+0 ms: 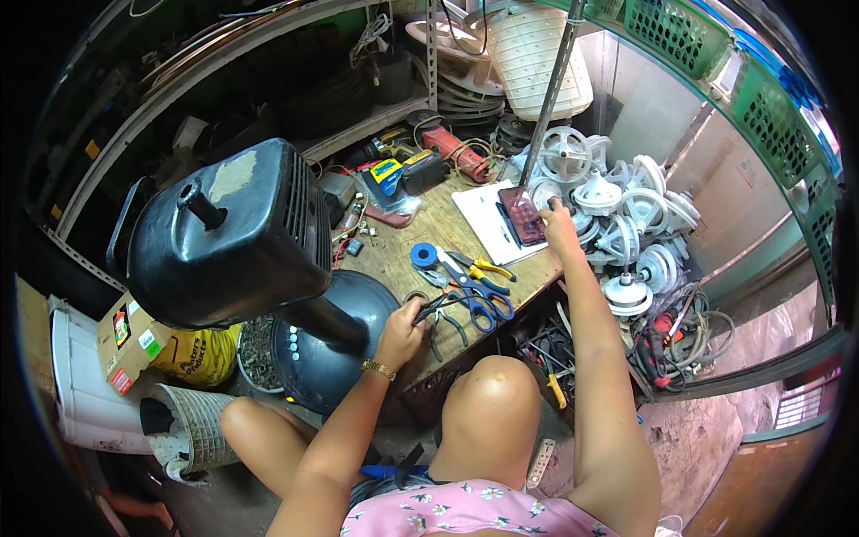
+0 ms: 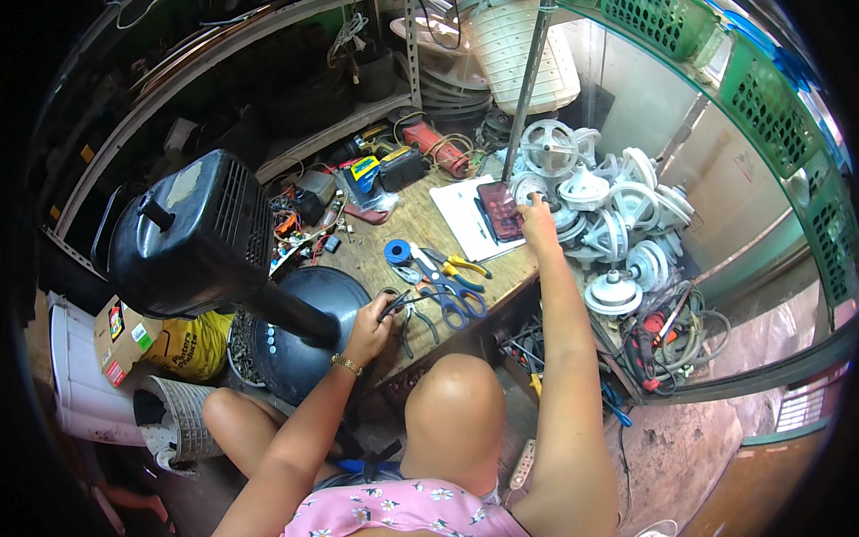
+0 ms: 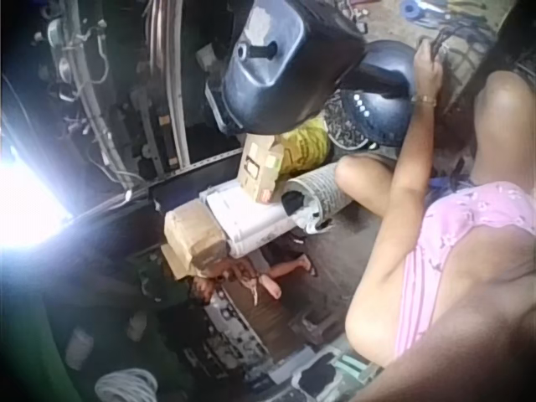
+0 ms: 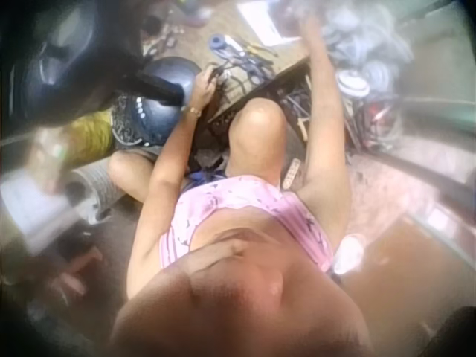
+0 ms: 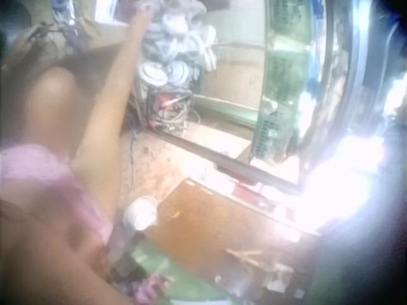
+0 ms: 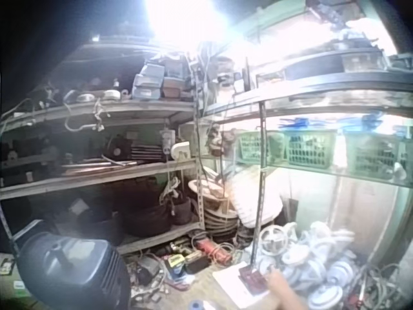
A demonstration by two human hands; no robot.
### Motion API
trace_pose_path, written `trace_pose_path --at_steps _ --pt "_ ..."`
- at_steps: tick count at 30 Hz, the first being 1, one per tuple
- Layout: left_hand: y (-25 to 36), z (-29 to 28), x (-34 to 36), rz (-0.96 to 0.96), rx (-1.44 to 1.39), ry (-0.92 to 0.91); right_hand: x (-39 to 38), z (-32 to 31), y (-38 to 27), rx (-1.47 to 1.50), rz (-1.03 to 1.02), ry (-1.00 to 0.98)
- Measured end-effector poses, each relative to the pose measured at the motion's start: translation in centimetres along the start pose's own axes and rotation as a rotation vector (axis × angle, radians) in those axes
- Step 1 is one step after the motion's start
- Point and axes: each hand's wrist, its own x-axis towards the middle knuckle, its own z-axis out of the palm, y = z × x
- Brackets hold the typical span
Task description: The person disassembles the motor housing of an electric fan using a screwdriver, manipulates the wiring with pliers, and applies electrical tape to the connections.
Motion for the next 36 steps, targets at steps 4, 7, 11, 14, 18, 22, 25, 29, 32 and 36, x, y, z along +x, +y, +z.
trace_pose_path --at_steps 4,7,11,14,18,22,25,29,32,36 --pt "-0.1 0.3 0.1 0.011 -0.001 0.0 0.5 0.7 -0.4 -0.004 0.034 -0.004" --pt "-0.3 0.3 0.1 0.005 0.003 0.01 0.8 1.3 -1.6 -0.05 0.043 -0.033" --pt "-0.5 0.5 0.1 0.009 0.006 0.027 0.2 1.0 -1.1 -0.028 -0.047 0.061" --pt "0.0 0.0 0.0 -0.033 -0.007 0.0 -1.2 1.4 -0.6 -0.031 -0.115 0.095" --pt "0.1 0.3 0.1 -0.009 -0.016 0.014 -1.3 2.7 0.6 0.183 0.022 0.24" --pt "-0.2 0.6 0.2 0.017 -0.02 0.041 -1.2 4.0 2.7 0.465 0.255 0.345" --pt "0.2 0.3 0.1 -0.035 -0.002 0.013 -1.3 4.9 3.7 0.572 0.304 0.405" --pt "0.0 0.3 0.1 0.016 -0.034 0.029 -1.6 5.9 4.6 0.84 0.386 0.428" --pt "0.0 0.2 0.0 0.018 -0.018 0.03 -1.6 6.2 4.9 0.962 0.402 0.419" --pt "0.1 0.6 0.3 0.036 -0.004 0.032 -1.3 5.3 5.7 0.779 0.293 0.361"
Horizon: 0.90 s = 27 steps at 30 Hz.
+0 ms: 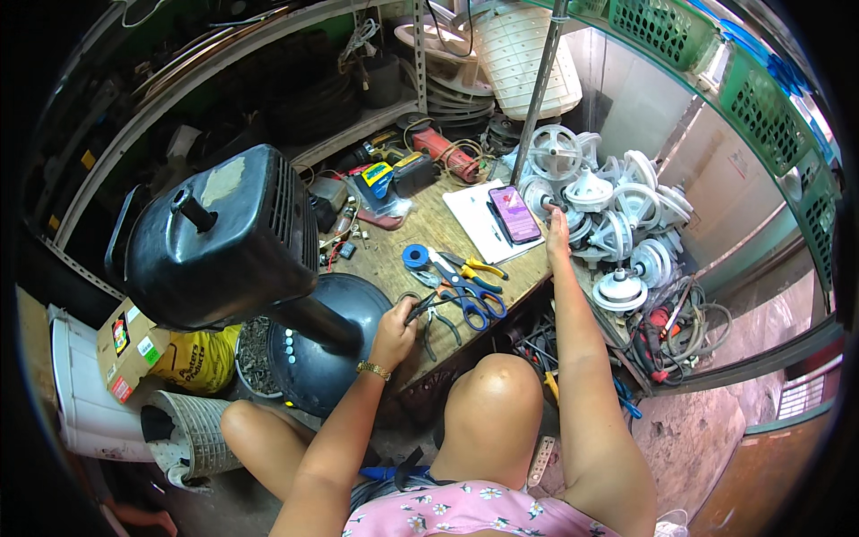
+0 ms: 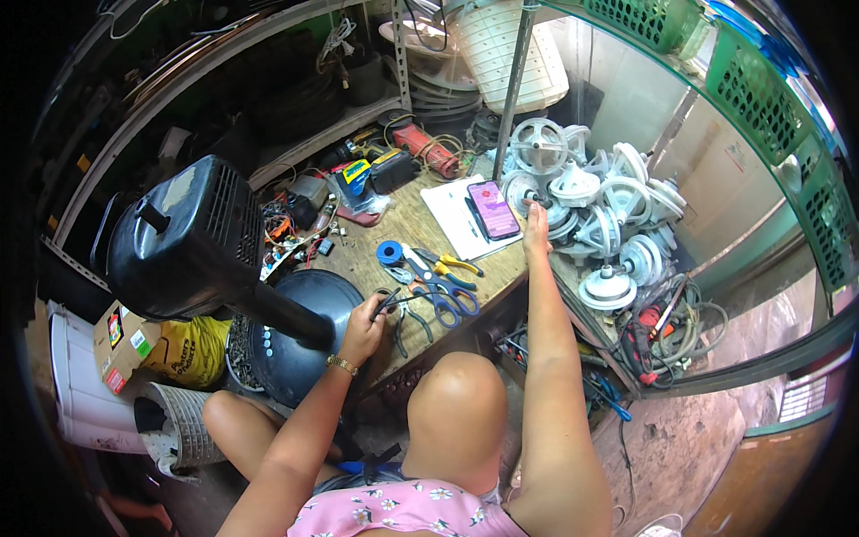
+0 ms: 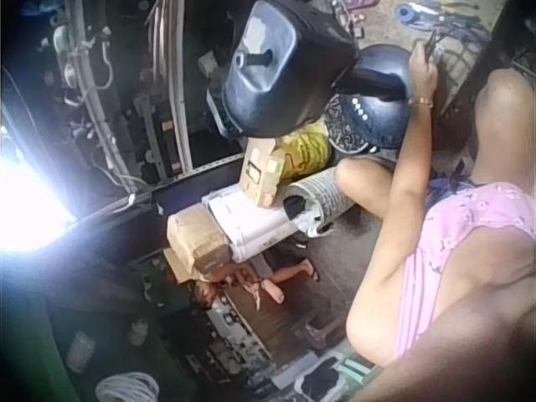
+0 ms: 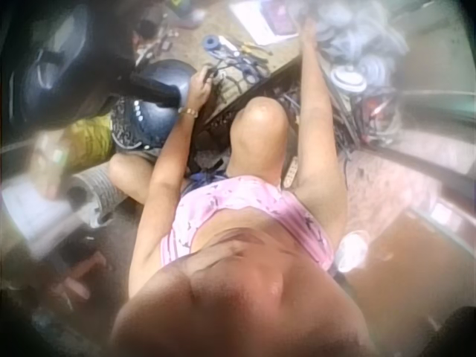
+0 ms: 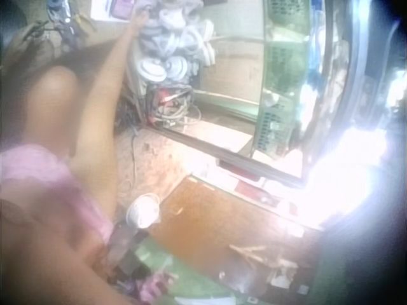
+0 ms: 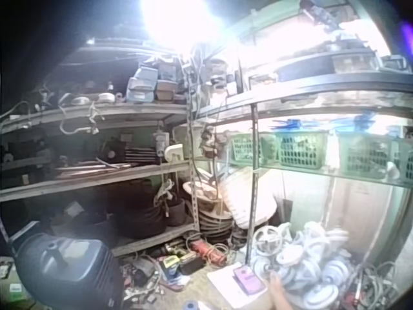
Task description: The person disassembles the motor housing of an electric fan using a screwdriver, manipulates the wiring with pliers, and applies electrical tape to the connections.
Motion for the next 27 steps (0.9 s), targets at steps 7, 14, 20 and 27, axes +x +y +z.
trace_pose_path --at_steps 7,14,20,27 --pt "-0.1 -0.3 -0.3 -0.028 -0.015 0.006 0.3 1.5 -3.8 -0.289 -0.051 -0.178" --pt "0.2 -0.3 -0.2 -0.005 0.005 0.02 0.2 1.0 -3.9 -0.363 -0.107 -0.201" --pt "0.1 0.0 -0.1 -0.027 -0.02 0.004 -0.5 0.6 -3.2 -0.347 -0.151 -0.247" --pt "0.1 -0.3 -0.2 -0.015 -0.017 0.013 -1.8 1.3 -5.5 -0.337 -0.184 -0.268"
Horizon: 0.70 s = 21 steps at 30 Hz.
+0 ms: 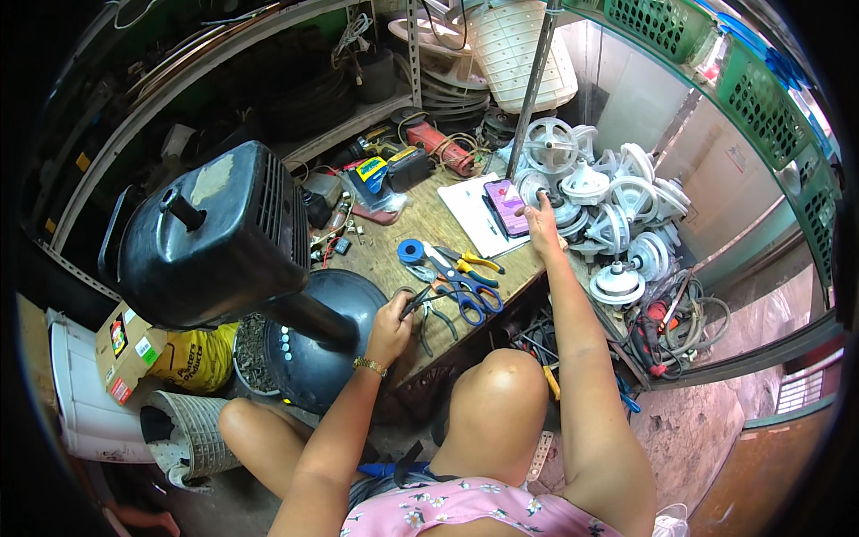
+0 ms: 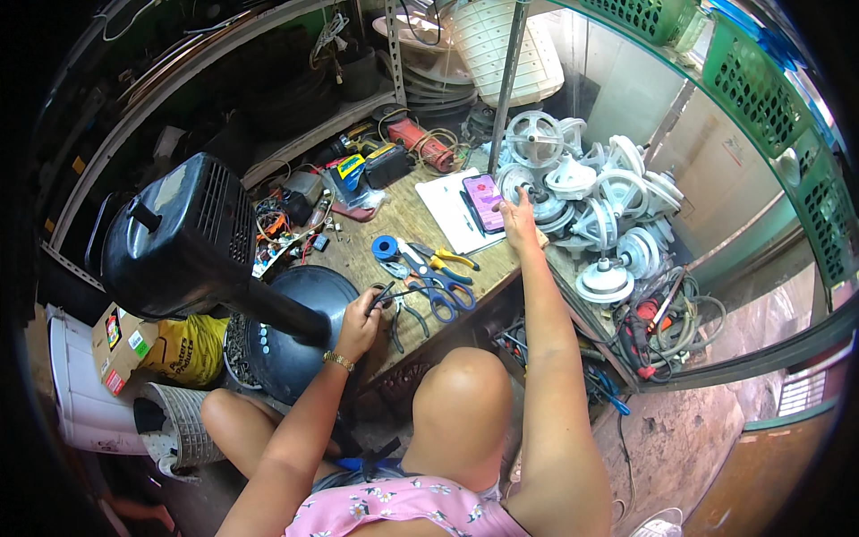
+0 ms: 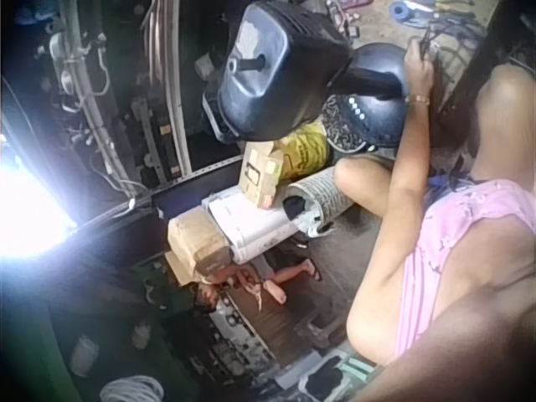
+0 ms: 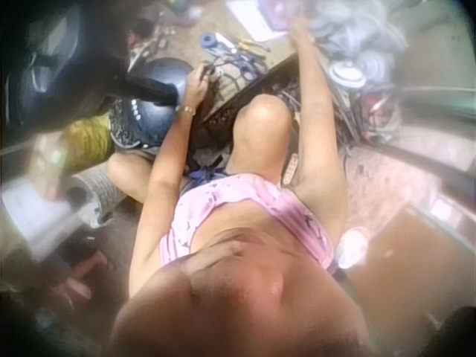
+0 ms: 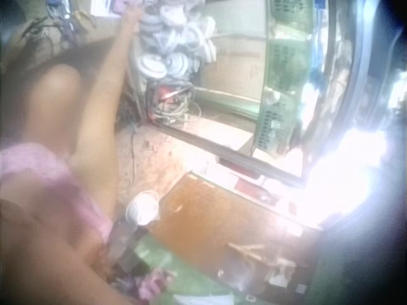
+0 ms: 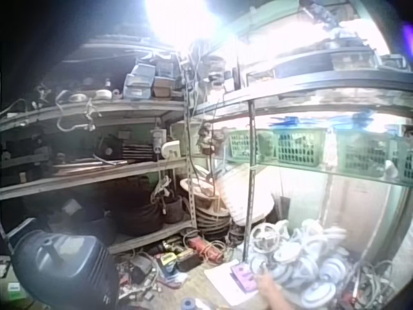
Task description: The person disassembles the motor housing of an electric fan using a screwdriver, manipulates the wiring with pliers, and applies electrical tape to the connections.
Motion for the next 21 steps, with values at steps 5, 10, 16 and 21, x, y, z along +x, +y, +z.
trace_pose_path --at_steps 5,10,16,21 --pt "0.0 0.2 0.1 0.003 0.017 -0.002 -0.3 -0.1 -0.5 -0.061 -0.021 -0.006" --pt "0.0 -0.1 -0.1 -0.046 -0.003 -0.017 -0.8 0.5 -0.6 -0.096 -0.074 -0.063" --pt "0.3 0.4 0.2 -0.03 -0.003 -0.014 -0.2 -1.2 2.5 0.053 0.066 0.108" --pt "0.5 0.0 0.0 -0.026 0.008 -0.004 -0.7 -0.9 1.5 0.005 0.088 0.051"
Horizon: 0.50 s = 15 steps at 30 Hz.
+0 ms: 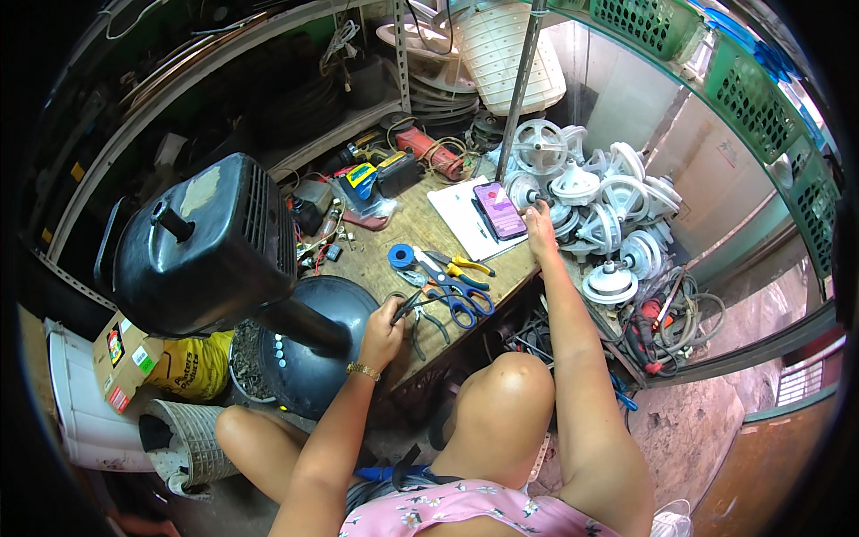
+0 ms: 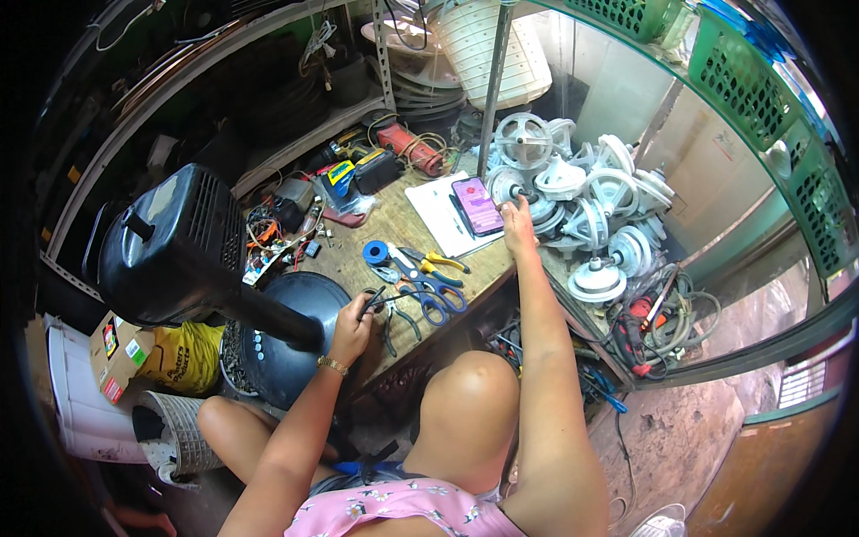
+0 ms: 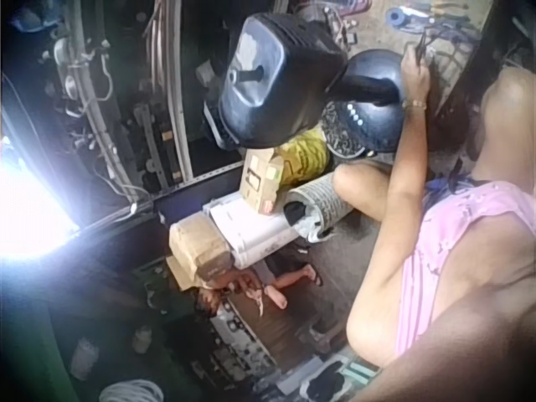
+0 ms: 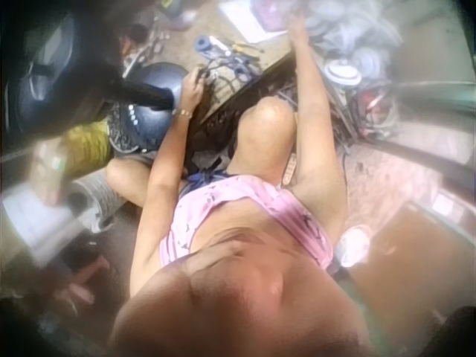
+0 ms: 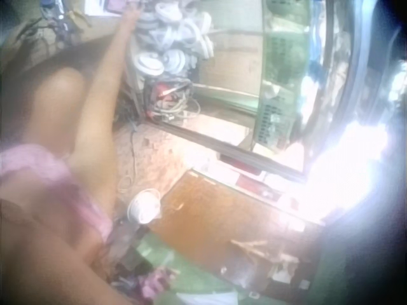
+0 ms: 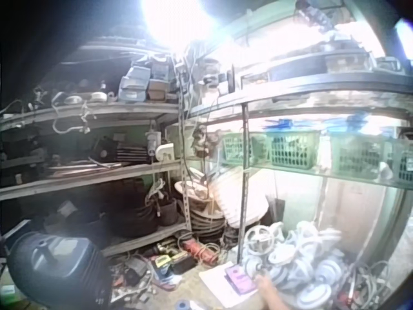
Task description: The person disassembles the motor housing of an electric fan using a screwdriver, manipulates the wiring with pliers, and applies electrical tape to the connections.
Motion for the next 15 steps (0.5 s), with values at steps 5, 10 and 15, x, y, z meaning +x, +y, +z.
trace_pose_path --at_steps 5,10,15 --pt "0.0 0.2 0.2 -0.001 -0.003 -0.018 0.0 -0.2 0.1 -0.094 -0.003 0.004" --pt "-0.2 0.1 0.0 -0.02 0.009 -0.021 -0.3 0.1 -0.6 -0.118 -0.008 -0.014" --pt "-0.7 0.1 0.0 0.004 0.027 0.001 -0.8 0.5 -2.0 -0.167 -0.156 -0.042"
